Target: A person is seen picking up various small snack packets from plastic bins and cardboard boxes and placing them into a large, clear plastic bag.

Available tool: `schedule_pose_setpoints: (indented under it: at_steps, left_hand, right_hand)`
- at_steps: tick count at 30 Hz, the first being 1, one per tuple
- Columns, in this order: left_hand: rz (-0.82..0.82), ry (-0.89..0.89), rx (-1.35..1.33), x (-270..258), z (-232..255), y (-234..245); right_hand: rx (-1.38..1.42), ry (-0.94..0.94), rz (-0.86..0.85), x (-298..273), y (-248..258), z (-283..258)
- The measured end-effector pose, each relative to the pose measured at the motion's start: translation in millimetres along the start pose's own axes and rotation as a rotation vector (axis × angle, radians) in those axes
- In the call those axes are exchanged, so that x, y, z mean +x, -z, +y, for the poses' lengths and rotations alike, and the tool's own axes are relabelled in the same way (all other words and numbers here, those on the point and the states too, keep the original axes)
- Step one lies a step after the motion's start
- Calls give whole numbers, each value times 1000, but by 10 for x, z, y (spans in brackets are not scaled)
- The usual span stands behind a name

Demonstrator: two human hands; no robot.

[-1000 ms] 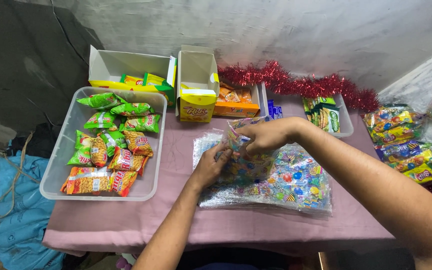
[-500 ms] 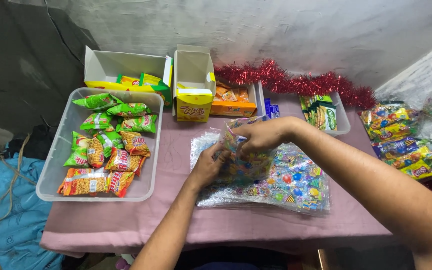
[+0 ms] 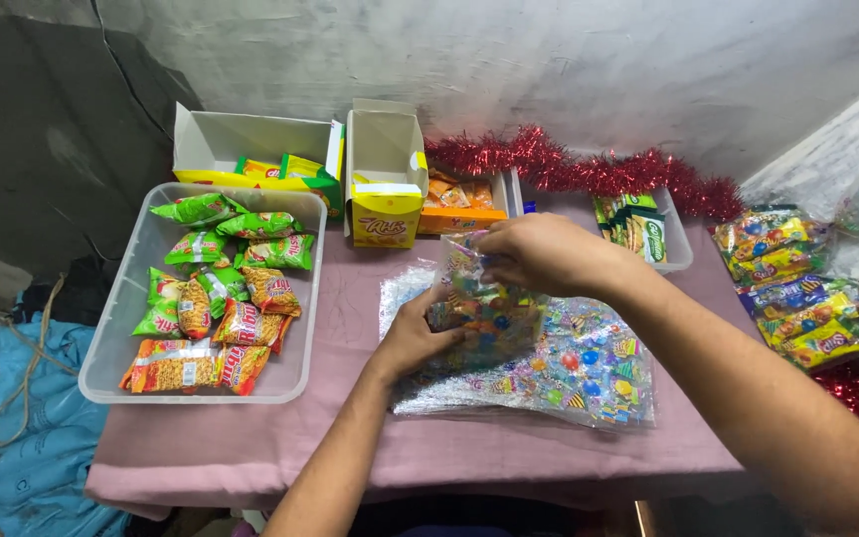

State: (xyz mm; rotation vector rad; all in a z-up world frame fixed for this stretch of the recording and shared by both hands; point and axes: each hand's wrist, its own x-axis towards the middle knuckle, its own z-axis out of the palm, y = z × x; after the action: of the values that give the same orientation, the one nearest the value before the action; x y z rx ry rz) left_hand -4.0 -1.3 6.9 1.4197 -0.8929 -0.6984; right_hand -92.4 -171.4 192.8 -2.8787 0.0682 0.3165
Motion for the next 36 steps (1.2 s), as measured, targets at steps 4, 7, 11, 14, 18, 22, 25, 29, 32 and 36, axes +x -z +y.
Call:
schedule_pose_setpoints:
  at_steps: [4, 7, 11, 14, 18, 22, 25, 29, 32, 36]
  left_hand:
    - [27, 52, -81, -40, 111, -93]
    - [75, 114, -142, 14, 75, -80]
    - [72, 116, -198, 67, 74, -14]
    - [61, 58, -146, 60, 198, -67]
    - [-6, 36, 48, -40, 285, -134]
    - [46, -2, 87, -65, 445, -248]
    - [24, -1, 59, -76, 344, -225]
    - [5, -24, 51, 15, 173, -188]
    - [15, -16, 35, 70, 145, -229]
    - [20, -6, 33, 79, 52, -222]
  right_hand:
    - [0, 136, 318, -100, -342, 379]
    - [-41, 217, 509, -268, -345, 329]
    - [39, 168, 578, -441, -375, 415]
    - [75, 172, 698, -499, -498, 634]
    - [162, 228, 863, -574, -583, 735]
    - [200, 244, 849, -740, -523, 520]
    - [223, 231, 829, -821, -574, 492]
    - [118, 274, 820, -852, -638, 439]
    - [65, 280, 844, -880, -606, 424]
    - [-14, 248, 913, -911, -635, 544]
